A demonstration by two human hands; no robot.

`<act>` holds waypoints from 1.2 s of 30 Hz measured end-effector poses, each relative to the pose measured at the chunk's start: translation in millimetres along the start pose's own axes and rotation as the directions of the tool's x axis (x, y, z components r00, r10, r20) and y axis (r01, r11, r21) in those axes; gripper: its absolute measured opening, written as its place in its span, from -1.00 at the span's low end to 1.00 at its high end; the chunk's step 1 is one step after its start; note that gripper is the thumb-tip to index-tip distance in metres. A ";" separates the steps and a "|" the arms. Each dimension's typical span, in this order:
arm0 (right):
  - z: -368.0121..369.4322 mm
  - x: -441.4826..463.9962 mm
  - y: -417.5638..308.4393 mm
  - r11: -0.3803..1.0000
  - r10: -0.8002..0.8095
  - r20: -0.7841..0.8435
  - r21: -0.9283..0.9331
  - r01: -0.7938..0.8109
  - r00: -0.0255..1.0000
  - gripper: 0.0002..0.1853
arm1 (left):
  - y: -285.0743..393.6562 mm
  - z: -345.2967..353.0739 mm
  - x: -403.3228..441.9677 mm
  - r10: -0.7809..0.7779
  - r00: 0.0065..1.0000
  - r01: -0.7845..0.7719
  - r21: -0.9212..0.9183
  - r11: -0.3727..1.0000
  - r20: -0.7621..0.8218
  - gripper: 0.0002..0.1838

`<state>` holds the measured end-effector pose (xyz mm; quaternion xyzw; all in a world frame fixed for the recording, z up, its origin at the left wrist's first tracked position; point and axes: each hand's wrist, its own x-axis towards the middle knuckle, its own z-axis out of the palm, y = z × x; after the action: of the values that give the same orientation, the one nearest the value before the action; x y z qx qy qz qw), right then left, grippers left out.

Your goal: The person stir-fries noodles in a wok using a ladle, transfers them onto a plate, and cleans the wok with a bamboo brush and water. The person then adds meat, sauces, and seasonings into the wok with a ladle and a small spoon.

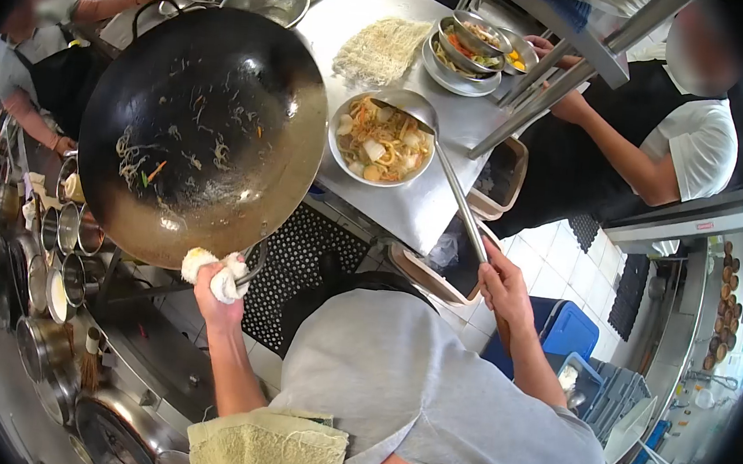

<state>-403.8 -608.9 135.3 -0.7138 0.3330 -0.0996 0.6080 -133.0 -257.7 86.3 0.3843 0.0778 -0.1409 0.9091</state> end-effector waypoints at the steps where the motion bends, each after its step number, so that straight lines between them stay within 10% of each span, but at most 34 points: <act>1: -1.7 -1.2 3.2 1.000 -0.015 0.029 0.021 0.015 0.999 -0.50 | -2.9 -4.8 -12.6 0.014 1.000 -0.014 -0.020 1.000 -0.022 -0.93; 14: -66.2 -19.9 29.6 0.987 -0.083 0.163 -0.125 0.104 0.983 -0.50 | -6.2 -94.1 -190.4 0.226 0.899 -0.273 -0.076 0.959 -0.376 -0.79; 15: -68.2 -21.8 38.3 0.989 -0.086 0.191 -0.105 0.107 0.978 -0.50 | -0.7 -113.9 -201.3 0.235 0.967 -0.252 -0.202 0.947 -0.102 -0.78; 16: -66.2 -18.9 41.0 0.978 -0.139 0.204 -0.123 0.166 0.969 -0.52 | 5.0 -117.0 -214.1 0.248 0.948 -0.288 -0.200 0.936 -0.201 -0.77; 24: -54.3 14.8 14.8 0.921 -0.200 0.270 0.381 0.086 0.942 -0.54 | 73.3 -209.9 -285.1 0.385 0.816 -0.496 -0.178 0.850 -0.431 -0.53; 27: -27.0 20.4 -27.5 0.724 -0.014 0.363 0.647 -0.240 0.932 -0.56 | 105.8 -254.9 -294.7 0.418 0.762 -0.571 -0.208 0.794 -0.495 -0.54; 28: -19.6 32.5 -30.4 0.623 -0.087 0.470 0.714 -0.320 0.878 -0.56 | 94.6 -192.4 -290.1 0.716 0.562 -0.511 0.507 0.694 -0.413 -0.76; 29: -9.5 42.3 -32.2 0.515 -0.180 0.555 0.756 -0.404 0.812 -0.56 | 83.3 -126.6 -285.1 0.918 0.286 -0.083 0.947 0.310 -0.276 -0.97; 36: 141.7 65.4 -77.4 0.450 -0.249 0.864 0.503 -0.737 0.437 -0.60 | 121.4 -300.6 -241.0 0.947 0.259 -0.081 0.973 0.217 -0.190 -0.82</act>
<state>-249.3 -531.2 156.4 -0.1828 0.0027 0.2315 0.9555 -333.1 87.0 20.5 0.7725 0.2393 0.4166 0.4152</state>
